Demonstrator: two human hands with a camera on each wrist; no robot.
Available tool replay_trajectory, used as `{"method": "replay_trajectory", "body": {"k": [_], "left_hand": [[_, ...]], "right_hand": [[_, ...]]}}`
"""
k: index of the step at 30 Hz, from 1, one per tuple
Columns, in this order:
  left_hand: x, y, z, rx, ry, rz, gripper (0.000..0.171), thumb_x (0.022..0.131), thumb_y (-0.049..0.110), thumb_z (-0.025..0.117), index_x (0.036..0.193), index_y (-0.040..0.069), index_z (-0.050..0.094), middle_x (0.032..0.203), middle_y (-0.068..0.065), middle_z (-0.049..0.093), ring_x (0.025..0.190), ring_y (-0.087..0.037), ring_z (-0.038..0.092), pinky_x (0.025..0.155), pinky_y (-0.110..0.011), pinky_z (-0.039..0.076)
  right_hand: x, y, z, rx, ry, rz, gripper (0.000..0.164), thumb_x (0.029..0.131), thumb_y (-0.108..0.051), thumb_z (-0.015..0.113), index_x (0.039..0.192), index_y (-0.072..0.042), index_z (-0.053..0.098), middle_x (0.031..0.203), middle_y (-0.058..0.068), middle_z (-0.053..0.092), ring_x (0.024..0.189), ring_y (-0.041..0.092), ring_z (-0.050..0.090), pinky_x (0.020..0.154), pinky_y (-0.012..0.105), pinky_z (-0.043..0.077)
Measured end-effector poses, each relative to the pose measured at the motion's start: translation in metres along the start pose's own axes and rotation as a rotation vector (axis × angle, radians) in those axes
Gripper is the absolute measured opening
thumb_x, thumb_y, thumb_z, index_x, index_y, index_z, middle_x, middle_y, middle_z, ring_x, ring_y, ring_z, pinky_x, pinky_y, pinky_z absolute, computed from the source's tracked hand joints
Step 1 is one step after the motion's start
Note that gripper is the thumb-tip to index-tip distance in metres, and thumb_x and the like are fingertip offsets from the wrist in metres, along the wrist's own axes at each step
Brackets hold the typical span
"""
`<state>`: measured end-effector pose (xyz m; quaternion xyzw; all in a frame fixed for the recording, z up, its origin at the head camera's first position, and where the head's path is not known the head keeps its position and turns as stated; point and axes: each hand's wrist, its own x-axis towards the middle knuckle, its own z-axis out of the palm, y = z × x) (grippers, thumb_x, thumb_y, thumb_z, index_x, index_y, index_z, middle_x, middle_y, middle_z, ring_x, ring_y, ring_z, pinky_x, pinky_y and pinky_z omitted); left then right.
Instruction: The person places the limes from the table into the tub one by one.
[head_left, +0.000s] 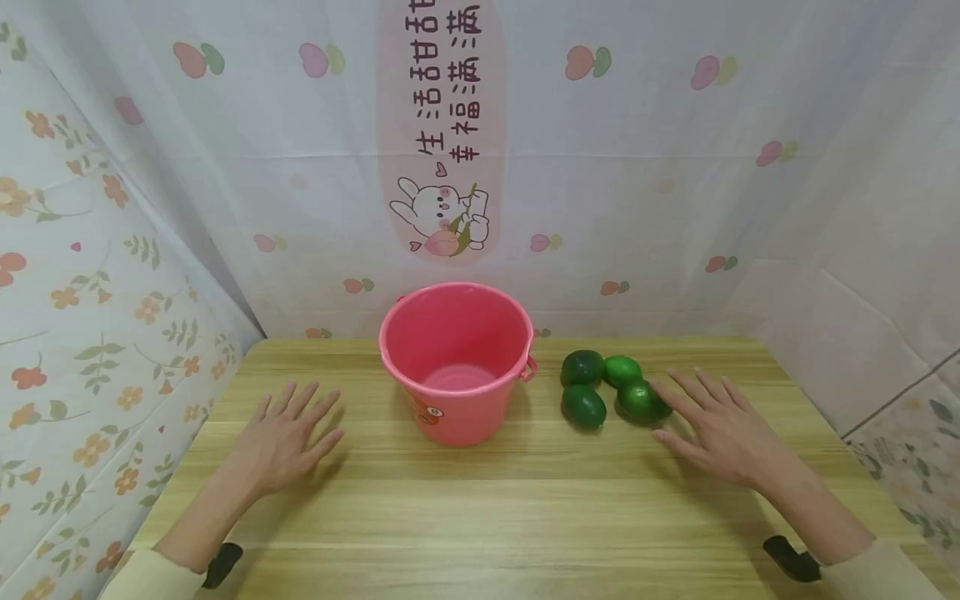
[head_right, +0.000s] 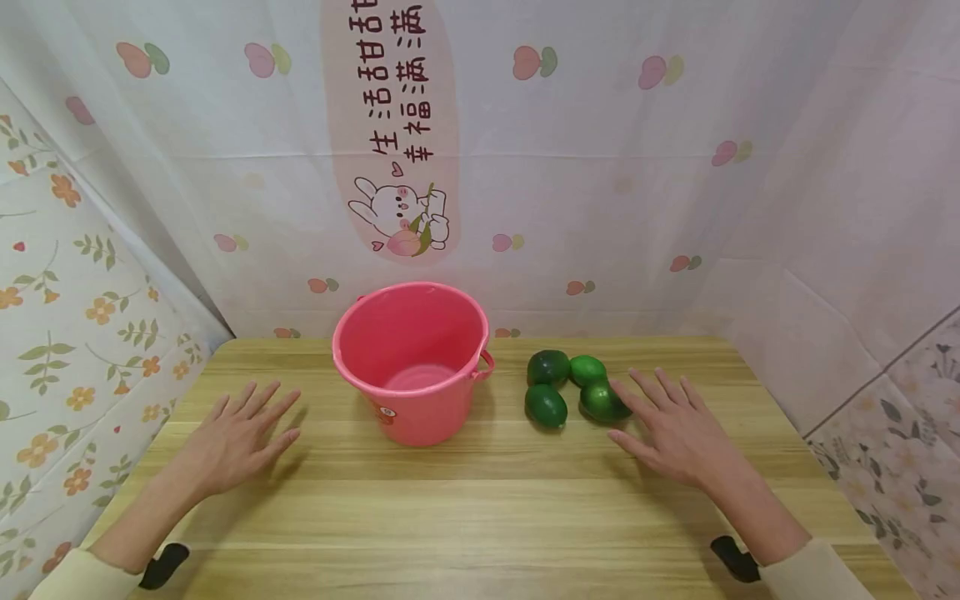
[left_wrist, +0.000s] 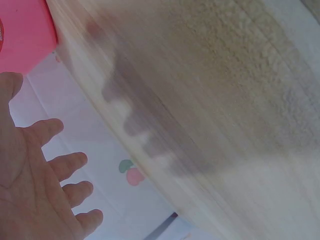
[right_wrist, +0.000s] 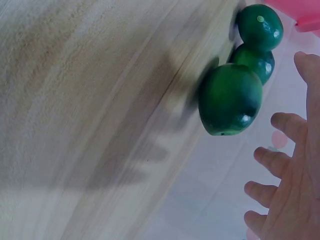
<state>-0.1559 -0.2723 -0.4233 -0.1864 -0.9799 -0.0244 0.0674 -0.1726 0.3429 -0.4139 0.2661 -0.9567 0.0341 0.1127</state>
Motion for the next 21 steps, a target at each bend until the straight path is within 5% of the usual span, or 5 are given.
{"method": "replay_trajectory", "body": {"k": [10,17,21], "left_hand": [[0.0,0.0,-0.004,-0.087,-0.017,-0.019,0.063,0.105,0.049,0.05,0.151,0.006,0.049,0.153,-0.028,0.039,0.139,-0.056,0.029,0.107,-0.073,0.024],[0.009,-0.004,-0.011,-0.369,-0.004,-0.069,0.059,0.109,0.042,0.046,0.146,-0.003,0.05,0.14,-0.026,0.055,0.127,-0.049,0.051,0.102,-0.063,0.04],[0.017,-0.005,-0.021,-0.439,0.027,-0.11,0.058,0.11,0.043,0.042,0.14,-0.004,0.055,0.134,-0.024,0.061,0.118,-0.046,0.059,0.095,-0.062,0.046]], "right_hand": [[0.001,0.001,0.0,0.04,-0.003,0.004,0.073,0.097,-0.05,0.065,0.156,-0.015,0.04,0.153,0.026,0.04,0.135,0.059,0.033,0.112,0.07,0.016],[0.004,0.005,-0.001,0.167,0.131,-0.049,0.064,0.089,-0.022,0.08,0.144,-0.005,0.053,0.139,0.026,0.052,0.12,0.051,0.052,0.091,0.068,0.043],[0.006,0.007,-0.002,0.209,0.174,-0.039,0.052,0.085,-0.008,0.081,0.133,-0.001,0.061,0.128,0.02,0.06,0.11,0.044,0.06,0.083,0.062,0.051]]}}
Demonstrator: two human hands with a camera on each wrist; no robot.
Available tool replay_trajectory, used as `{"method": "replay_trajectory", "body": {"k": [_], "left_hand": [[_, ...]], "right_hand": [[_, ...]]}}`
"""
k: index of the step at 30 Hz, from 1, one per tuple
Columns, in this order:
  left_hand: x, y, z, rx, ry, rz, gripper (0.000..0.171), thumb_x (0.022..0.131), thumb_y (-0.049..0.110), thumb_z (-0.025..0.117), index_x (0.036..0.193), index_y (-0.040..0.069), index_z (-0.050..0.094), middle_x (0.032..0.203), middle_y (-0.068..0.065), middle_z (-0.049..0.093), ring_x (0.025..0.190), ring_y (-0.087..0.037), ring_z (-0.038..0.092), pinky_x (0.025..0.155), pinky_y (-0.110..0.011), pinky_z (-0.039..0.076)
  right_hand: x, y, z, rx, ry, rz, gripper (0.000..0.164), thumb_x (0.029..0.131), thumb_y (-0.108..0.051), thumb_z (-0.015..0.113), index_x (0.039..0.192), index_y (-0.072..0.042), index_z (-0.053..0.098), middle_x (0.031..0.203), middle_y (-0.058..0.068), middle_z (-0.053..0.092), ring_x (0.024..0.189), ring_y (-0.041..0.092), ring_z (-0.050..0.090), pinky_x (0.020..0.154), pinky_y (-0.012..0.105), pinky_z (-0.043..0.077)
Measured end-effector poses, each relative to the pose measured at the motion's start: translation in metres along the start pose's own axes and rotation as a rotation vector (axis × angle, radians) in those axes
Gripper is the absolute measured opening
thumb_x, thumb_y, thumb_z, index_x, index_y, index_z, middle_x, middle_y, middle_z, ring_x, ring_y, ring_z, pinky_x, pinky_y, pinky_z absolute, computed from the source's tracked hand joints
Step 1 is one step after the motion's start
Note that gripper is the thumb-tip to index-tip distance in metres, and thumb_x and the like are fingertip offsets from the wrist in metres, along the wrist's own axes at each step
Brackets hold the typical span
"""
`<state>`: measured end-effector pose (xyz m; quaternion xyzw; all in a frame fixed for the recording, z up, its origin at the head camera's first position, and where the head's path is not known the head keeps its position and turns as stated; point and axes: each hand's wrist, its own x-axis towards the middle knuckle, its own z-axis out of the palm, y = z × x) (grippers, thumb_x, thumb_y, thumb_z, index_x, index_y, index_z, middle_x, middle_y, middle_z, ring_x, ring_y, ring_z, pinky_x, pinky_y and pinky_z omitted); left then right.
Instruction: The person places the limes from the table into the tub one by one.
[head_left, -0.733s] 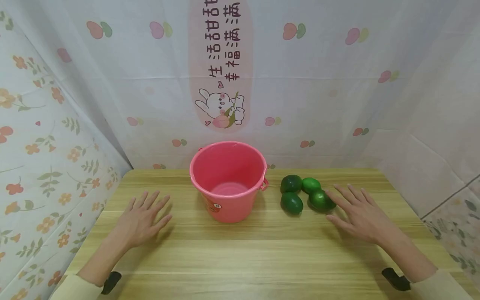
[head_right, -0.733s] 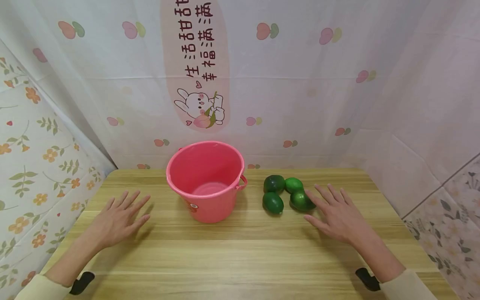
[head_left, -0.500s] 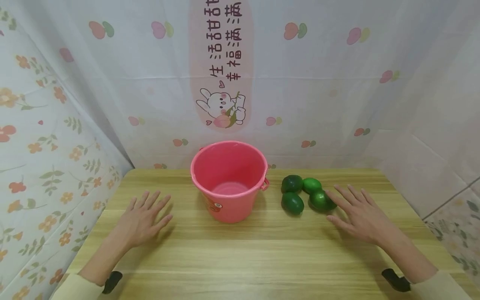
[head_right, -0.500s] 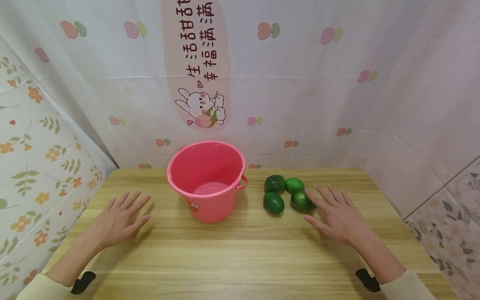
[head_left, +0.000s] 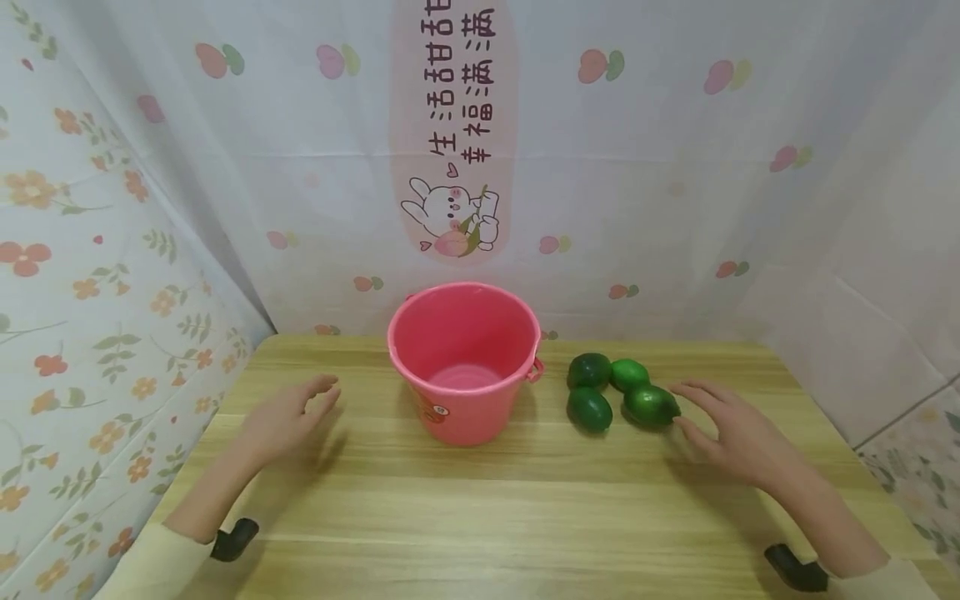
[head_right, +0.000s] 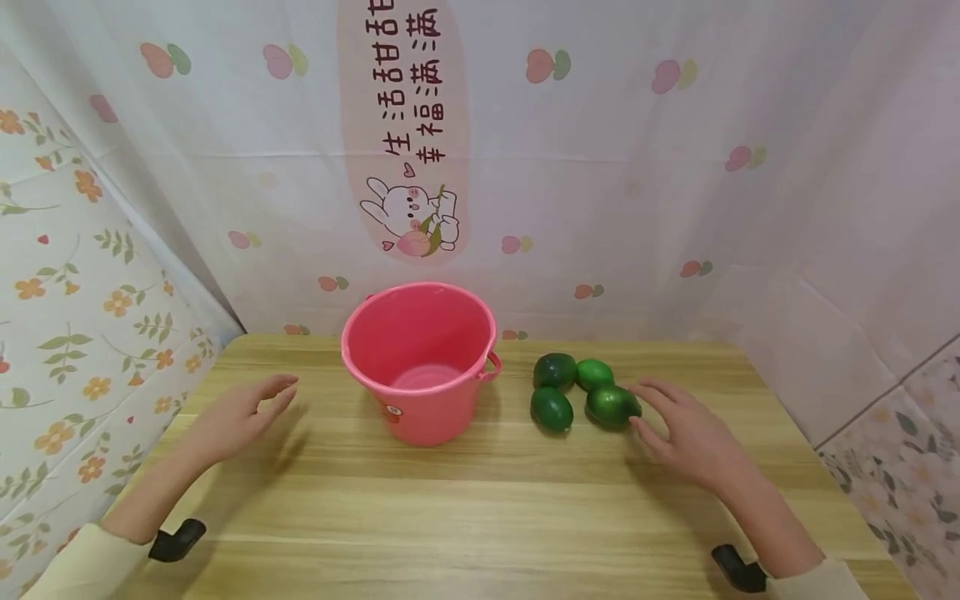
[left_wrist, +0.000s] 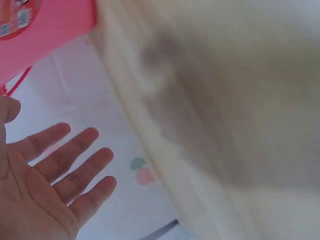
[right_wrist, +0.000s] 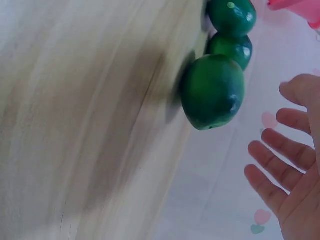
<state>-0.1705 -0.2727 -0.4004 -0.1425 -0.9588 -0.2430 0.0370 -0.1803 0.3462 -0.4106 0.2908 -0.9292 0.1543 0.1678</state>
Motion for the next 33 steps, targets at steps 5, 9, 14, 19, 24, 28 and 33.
{"method": "replay_trajectory", "body": {"k": [5,9,14,19,24,28,33], "left_hand": [[0.017,0.014,-0.011,-0.068,0.002,-0.045,0.068,0.11,0.05,0.032,0.145,-0.006,0.048,0.141,-0.027,0.054,0.127,-0.048,0.052,0.102,-0.064,0.04],[0.036,0.028,-0.016,-0.122,-0.012,-0.071,0.075,0.109,0.057,0.027,0.15,-0.004,0.043,0.144,-0.026,0.051,0.13,-0.047,0.049,0.105,-0.063,0.037],[0.058,0.044,-0.015,-0.118,-0.016,-0.096,0.078,0.106,0.063,0.03,0.154,0.002,0.04,0.148,-0.023,0.049,0.131,-0.046,0.049,0.104,-0.066,0.036],[0.07,0.052,-0.013,-0.103,-0.017,-0.105,0.084,0.103,0.067,0.031,0.157,0.002,0.034,0.152,-0.024,0.044,0.135,-0.047,0.044,0.105,-0.068,0.033],[0.075,0.056,-0.012,-0.079,-0.031,-0.112,0.082,0.104,0.066,0.032,0.158,0.004,0.033,0.153,-0.022,0.043,0.136,-0.045,0.044,0.105,-0.068,0.034],[0.079,0.06,-0.012,-0.035,-0.038,-0.117,0.082,0.102,0.068,0.033,0.16,0.009,0.033,0.154,-0.018,0.043,0.137,-0.043,0.043,0.102,-0.07,0.036],[0.08,0.062,-0.013,0.054,-0.046,-0.102,0.082,0.102,0.069,0.029,0.16,0.01,0.033,0.157,-0.017,0.04,0.14,-0.043,0.038,0.099,-0.072,0.037]], "right_hand": [[0.001,0.002,-0.003,0.036,0.053,0.05,0.037,0.086,-0.003,0.079,0.121,-0.002,0.067,0.113,0.013,0.068,0.089,0.03,0.068,0.07,0.051,0.057],[0.003,0.008,-0.002,0.05,0.078,0.066,0.03,0.087,-0.001,0.078,0.116,0.0,0.07,0.105,0.013,0.07,0.078,0.024,0.068,0.065,0.045,0.058],[0.008,0.011,0.001,0.086,0.078,0.091,0.026,0.091,-0.004,0.075,0.115,0.002,0.07,0.104,0.015,0.07,0.079,0.027,0.069,0.065,0.046,0.058],[0.01,0.011,0.006,0.134,0.054,0.12,0.027,0.093,-0.008,0.074,0.118,0.003,0.068,0.108,0.02,0.069,0.086,0.035,0.069,0.069,0.052,0.057],[0.011,0.012,0.014,0.169,0.0,0.165,0.036,0.093,-0.014,0.076,0.123,0.003,0.066,0.115,0.024,0.065,0.098,0.045,0.064,0.075,0.059,0.055],[0.012,0.013,0.02,0.148,-0.037,0.173,0.049,0.089,-0.022,0.082,0.127,0.002,0.063,0.119,0.026,0.062,0.107,0.049,0.058,0.082,0.064,0.05],[0.016,0.017,0.03,0.109,-0.031,0.127,0.064,0.078,-0.025,0.091,0.127,0.004,0.063,0.122,0.026,0.06,0.111,0.051,0.056,0.088,0.068,0.046]]}}
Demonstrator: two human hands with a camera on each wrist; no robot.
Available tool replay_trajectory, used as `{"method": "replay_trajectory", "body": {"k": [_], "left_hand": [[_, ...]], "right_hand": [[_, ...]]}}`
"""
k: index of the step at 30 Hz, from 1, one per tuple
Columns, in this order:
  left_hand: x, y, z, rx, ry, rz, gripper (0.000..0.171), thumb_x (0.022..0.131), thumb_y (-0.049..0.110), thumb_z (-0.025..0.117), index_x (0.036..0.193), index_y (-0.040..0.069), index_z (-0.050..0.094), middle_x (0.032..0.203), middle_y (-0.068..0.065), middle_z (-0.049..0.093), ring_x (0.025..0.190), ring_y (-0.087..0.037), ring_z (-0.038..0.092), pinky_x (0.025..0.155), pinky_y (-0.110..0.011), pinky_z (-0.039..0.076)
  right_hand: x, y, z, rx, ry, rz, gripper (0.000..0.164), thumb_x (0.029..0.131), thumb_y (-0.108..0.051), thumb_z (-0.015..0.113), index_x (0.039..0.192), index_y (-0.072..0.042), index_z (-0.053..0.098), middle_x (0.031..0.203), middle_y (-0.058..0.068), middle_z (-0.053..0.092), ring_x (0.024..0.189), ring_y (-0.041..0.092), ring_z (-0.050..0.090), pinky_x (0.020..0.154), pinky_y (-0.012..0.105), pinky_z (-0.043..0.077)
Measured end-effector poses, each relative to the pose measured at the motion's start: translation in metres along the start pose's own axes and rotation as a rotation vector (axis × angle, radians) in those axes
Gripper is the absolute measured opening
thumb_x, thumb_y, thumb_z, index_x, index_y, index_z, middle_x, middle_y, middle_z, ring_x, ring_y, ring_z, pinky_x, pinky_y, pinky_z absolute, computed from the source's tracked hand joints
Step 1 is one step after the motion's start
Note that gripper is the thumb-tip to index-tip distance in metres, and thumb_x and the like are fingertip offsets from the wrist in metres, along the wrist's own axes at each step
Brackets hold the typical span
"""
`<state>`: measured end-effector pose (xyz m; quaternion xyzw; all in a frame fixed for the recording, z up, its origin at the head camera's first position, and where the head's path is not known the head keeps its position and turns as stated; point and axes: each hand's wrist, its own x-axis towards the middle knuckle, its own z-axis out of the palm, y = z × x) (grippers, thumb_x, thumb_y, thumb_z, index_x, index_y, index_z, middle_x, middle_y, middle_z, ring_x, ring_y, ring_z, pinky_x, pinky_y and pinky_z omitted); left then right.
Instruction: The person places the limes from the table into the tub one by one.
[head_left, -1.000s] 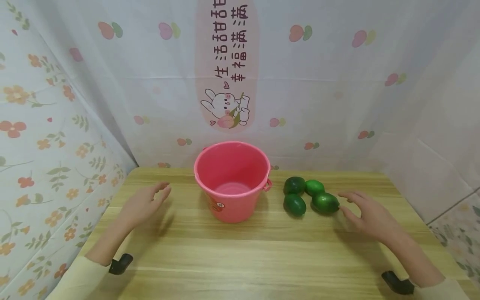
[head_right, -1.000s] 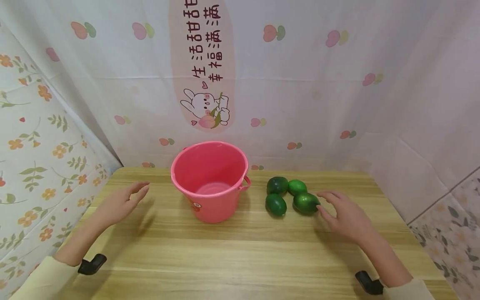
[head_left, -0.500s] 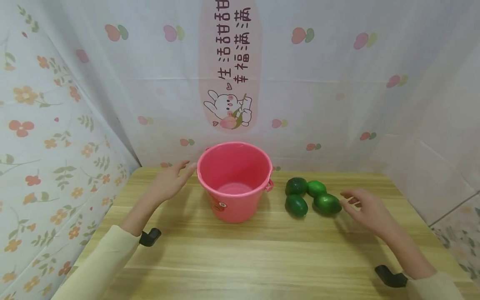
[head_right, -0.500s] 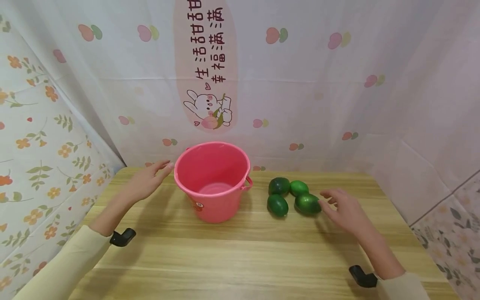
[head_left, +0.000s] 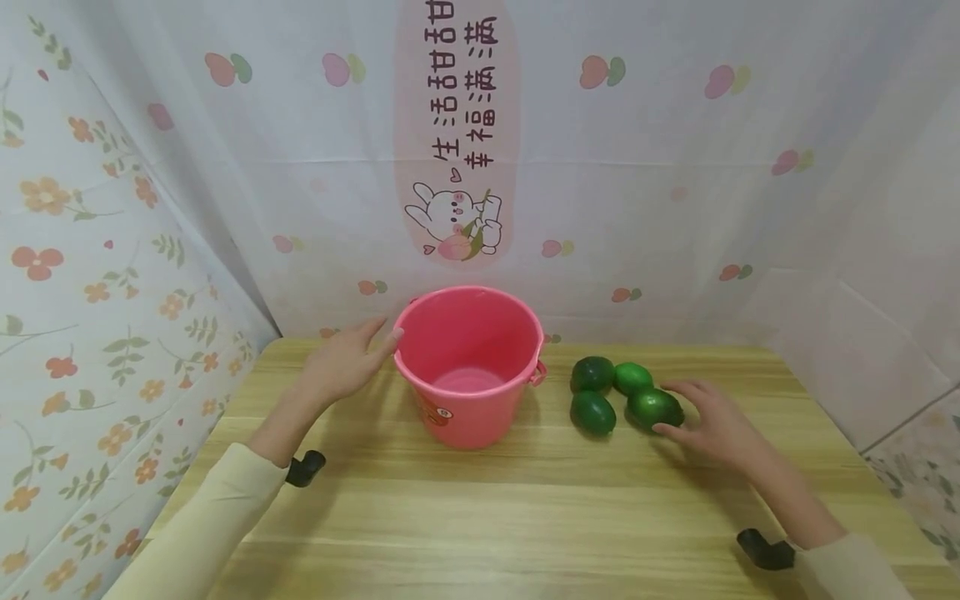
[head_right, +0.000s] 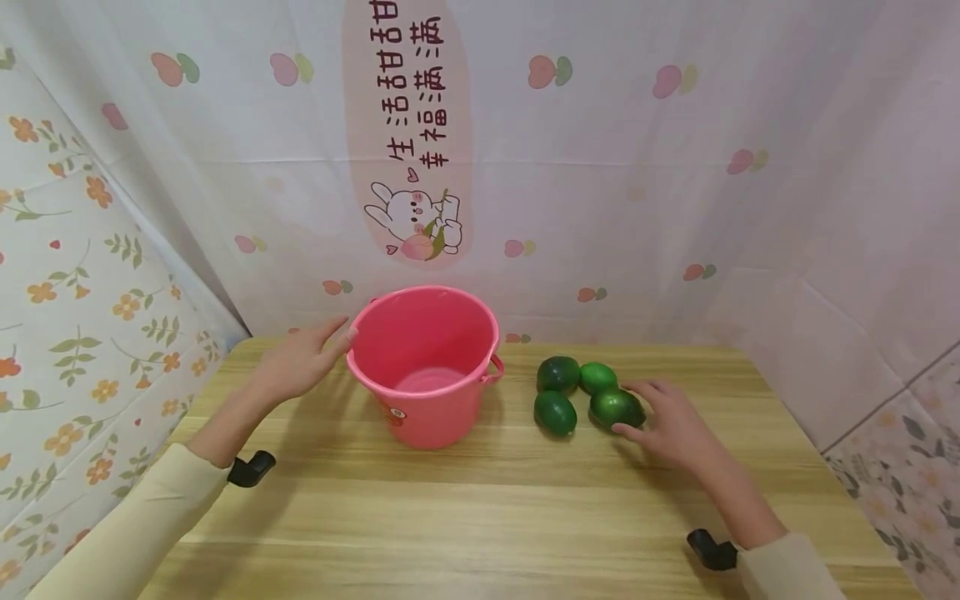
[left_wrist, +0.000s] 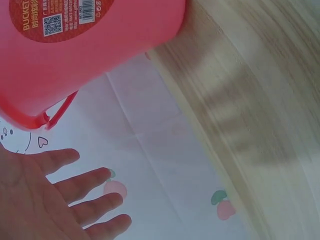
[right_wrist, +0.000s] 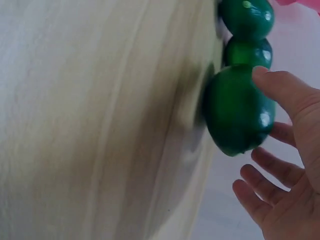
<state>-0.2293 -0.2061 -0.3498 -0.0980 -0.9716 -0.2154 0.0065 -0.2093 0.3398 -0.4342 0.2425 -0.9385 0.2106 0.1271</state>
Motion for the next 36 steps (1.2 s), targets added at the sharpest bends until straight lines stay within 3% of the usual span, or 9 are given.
{"method": "replay_trajectory", "body": {"k": [6,13,18,36], "left_hand": [[0.001,-0.002,0.001,0.09,-0.008,0.016,0.072,0.107,0.06,0.027,0.16,0.012,0.033,0.158,-0.019,0.037,0.142,-0.044,0.034,0.101,-0.072,0.035],[0.002,-0.001,0.001,0.15,0.009,0.044,0.067,0.109,0.054,0.028,0.16,0.012,0.034,0.155,-0.021,0.04,0.142,-0.048,0.033,0.11,-0.074,0.015],[0.002,0.0,0.001,0.178,0.002,0.054,0.068,0.109,0.055,0.026,0.16,0.012,0.033,0.155,-0.022,0.04,0.141,-0.05,0.033,0.11,-0.073,0.015],[0.003,0.003,-0.003,0.219,-0.028,0.029,0.07,0.107,0.059,0.023,0.16,0.014,0.035,0.155,-0.021,0.04,0.141,-0.049,0.033,0.111,-0.071,0.017]], "right_hand": [[0.003,0.001,0.008,-0.006,-0.002,-0.011,0.07,0.073,-0.019,0.094,0.128,0.007,0.06,0.121,0.027,0.059,0.109,0.051,0.057,0.086,0.066,0.048],[0.004,0.0,0.014,-0.002,0.004,0.019,0.067,0.076,-0.017,0.092,0.128,0.007,0.059,0.118,0.026,0.06,0.102,0.045,0.06,0.08,0.061,0.052],[0.002,0.002,0.018,-0.001,0.041,0.022,0.065,0.074,-0.012,0.093,0.127,0.005,0.059,0.111,0.023,0.061,0.094,0.041,0.063,0.075,0.057,0.055],[0.002,0.001,0.015,0.008,0.096,-0.019,0.061,0.074,-0.007,0.091,0.124,0.003,0.058,0.111,0.023,0.062,0.094,0.04,0.064,0.072,0.055,0.056]]}}
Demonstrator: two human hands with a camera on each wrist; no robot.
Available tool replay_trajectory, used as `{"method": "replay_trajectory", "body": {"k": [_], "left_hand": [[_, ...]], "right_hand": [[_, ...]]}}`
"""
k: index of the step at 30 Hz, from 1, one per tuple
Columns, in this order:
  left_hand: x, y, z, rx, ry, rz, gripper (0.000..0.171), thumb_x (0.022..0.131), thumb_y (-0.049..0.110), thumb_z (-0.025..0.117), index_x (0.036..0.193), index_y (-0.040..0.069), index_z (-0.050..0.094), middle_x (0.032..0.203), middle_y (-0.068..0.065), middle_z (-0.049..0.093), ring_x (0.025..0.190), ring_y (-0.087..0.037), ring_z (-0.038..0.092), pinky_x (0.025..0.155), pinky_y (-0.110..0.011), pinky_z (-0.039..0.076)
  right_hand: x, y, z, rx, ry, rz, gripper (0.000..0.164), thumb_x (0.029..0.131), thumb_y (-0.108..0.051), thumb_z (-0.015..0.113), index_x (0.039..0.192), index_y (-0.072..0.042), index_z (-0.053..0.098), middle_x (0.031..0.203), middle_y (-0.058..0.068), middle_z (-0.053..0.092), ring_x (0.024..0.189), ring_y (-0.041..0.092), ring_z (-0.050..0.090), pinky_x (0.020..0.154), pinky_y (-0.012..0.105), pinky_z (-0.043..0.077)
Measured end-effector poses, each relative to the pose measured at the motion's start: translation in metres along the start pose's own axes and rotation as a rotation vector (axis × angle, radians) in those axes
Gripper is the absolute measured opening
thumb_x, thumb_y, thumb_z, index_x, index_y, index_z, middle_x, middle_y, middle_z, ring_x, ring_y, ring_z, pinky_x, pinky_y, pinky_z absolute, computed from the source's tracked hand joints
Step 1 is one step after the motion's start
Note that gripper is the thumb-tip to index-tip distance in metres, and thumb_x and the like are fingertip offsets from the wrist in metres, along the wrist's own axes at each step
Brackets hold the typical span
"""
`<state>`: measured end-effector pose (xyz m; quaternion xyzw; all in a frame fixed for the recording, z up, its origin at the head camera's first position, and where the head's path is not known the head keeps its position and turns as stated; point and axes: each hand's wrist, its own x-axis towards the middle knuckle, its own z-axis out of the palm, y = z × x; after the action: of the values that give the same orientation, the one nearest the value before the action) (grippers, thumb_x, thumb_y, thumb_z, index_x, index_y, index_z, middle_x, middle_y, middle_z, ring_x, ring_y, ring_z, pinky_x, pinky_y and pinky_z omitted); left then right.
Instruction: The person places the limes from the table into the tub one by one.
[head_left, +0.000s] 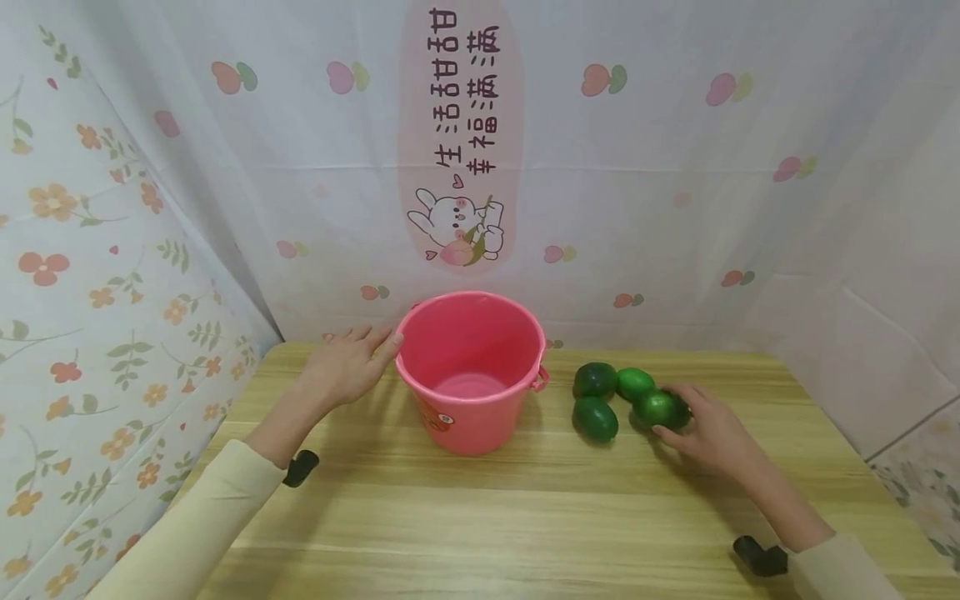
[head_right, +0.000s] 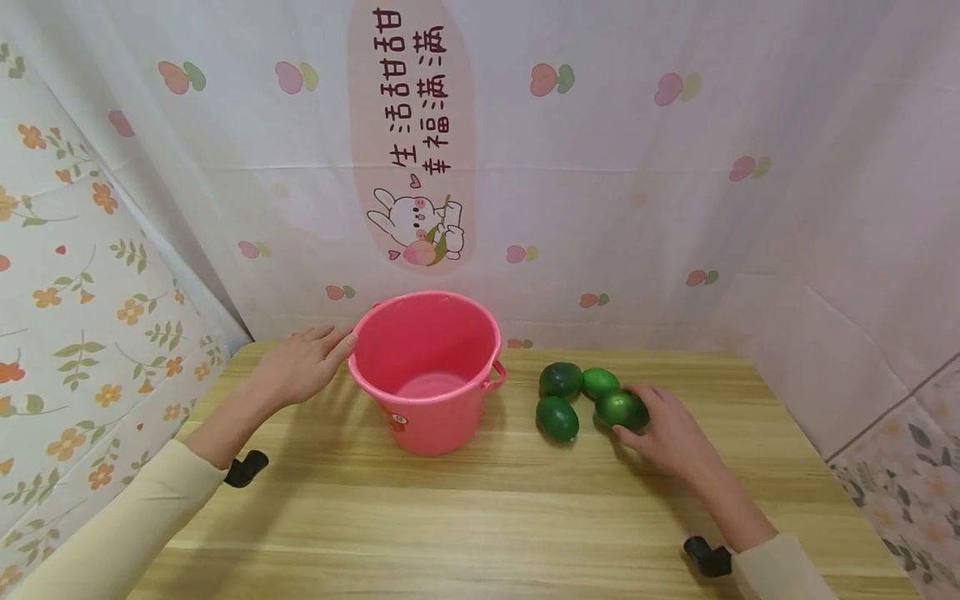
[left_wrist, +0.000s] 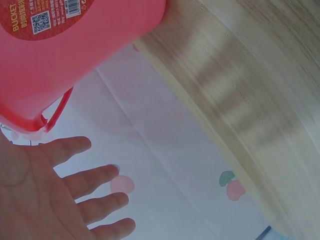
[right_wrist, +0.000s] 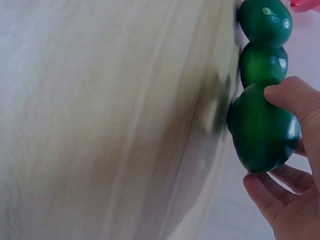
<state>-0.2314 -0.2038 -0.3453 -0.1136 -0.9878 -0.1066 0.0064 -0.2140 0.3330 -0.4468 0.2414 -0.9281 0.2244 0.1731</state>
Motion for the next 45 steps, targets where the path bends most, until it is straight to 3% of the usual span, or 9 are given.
{"method": "replay_trajectory", "body": {"k": [26,29,32,36,45], "left_hand": [[-0.001,-0.001,0.0,0.007,-0.007,0.011,0.068,0.108,0.057,0.022,0.161,0.015,0.033,0.155,-0.022,0.041,0.139,-0.053,0.033,0.11,-0.072,0.017],[-0.001,-0.001,0.0,0.011,-0.009,0.009,0.069,0.108,0.058,0.021,0.161,0.015,0.033,0.155,-0.023,0.041,0.139,-0.053,0.033,0.11,-0.072,0.017],[-0.001,-0.001,0.001,0.013,-0.008,0.011,0.07,0.108,0.058,0.021,0.161,0.014,0.032,0.154,-0.023,0.041,0.139,-0.054,0.033,0.11,-0.072,0.018],[-0.002,-0.002,0.001,0.008,-0.007,0.015,0.07,0.107,0.059,0.02,0.161,0.014,0.032,0.154,-0.024,0.041,0.139,-0.054,0.033,0.111,-0.071,0.018],[-0.002,-0.002,0.002,0.006,-0.005,0.018,0.069,0.108,0.057,0.021,0.16,0.013,0.035,0.153,-0.024,0.042,0.138,-0.055,0.033,0.111,-0.071,0.018]], "right_hand": [[0.004,-0.014,-0.023,0.039,0.055,-0.022,0.062,0.076,-0.008,0.089,0.128,0.004,0.058,0.115,0.02,0.062,0.095,0.034,0.063,0.074,0.055,0.056],[0.006,-0.018,-0.025,0.049,0.06,-0.023,0.062,0.076,-0.009,0.089,0.129,0.004,0.058,0.117,0.019,0.062,0.097,0.034,0.063,0.075,0.048,0.057],[0.009,-0.022,-0.027,0.067,0.07,-0.025,0.063,0.076,-0.009,0.09,0.129,0.003,0.059,0.117,0.018,0.063,0.098,0.033,0.063,0.078,0.024,0.055],[0.012,-0.028,-0.029,0.106,0.075,-0.029,0.062,0.076,-0.007,0.09,0.13,0.002,0.059,0.117,0.016,0.062,0.1,0.032,0.063,0.082,0.005,0.043],[0.017,-0.041,-0.032,0.136,0.076,-0.031,0.062,0.077,-0.005,0.089,0.13,0.003,0.058,0.118,0.017,0.062,0.103,0.032,0.061,0.084,0.005,0.043]]}}
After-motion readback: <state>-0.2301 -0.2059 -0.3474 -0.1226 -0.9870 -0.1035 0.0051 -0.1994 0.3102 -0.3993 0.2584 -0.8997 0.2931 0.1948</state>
